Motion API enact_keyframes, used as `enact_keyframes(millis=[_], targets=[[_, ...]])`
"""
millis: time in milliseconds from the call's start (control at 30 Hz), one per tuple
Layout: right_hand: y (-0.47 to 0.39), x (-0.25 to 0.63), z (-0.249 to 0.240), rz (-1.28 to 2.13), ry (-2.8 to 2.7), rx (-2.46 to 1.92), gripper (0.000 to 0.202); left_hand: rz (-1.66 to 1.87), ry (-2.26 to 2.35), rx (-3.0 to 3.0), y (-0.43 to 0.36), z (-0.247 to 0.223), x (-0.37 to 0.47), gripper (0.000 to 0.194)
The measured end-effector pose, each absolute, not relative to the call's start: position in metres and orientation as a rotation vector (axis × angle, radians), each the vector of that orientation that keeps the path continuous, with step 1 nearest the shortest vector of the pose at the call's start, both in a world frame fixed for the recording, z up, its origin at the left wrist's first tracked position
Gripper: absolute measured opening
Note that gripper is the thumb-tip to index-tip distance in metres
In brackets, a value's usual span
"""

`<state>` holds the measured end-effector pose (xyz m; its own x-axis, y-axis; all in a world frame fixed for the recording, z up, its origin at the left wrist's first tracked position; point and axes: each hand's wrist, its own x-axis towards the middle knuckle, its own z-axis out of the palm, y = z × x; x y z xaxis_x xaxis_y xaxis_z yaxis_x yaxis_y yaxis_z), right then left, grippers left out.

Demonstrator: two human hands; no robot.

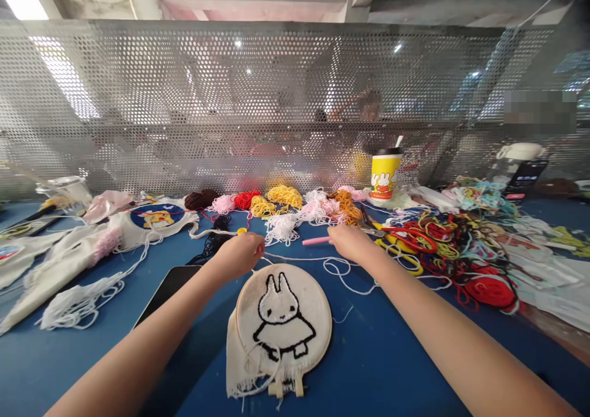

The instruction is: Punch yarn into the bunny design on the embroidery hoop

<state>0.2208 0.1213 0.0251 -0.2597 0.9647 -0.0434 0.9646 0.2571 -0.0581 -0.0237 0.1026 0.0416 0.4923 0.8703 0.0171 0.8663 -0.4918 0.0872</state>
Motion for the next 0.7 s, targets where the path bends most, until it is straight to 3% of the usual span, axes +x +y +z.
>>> enact_keyframes(millis=[233, 500, 700], targets=[[0.132, 0.224, 0.011, 0.057, -2.584, -1.878, 0.027, 0.041, 1.541, 2.671, 0.104, 0.041, -0.025, 0.018], [0.149, 0.280, 0.015, -0.239, -2.207, -2.183, 0.027, 0.013, 1.541, 2.688, 0.104, 0.041, -0.025, 0.018], [0.149, 0.309, 0.025, -0.160, -2.059, -2.314, 0.026, 0.010, 1.551, 2.713, 0.107, 0.044, -0.028, 0.018]])
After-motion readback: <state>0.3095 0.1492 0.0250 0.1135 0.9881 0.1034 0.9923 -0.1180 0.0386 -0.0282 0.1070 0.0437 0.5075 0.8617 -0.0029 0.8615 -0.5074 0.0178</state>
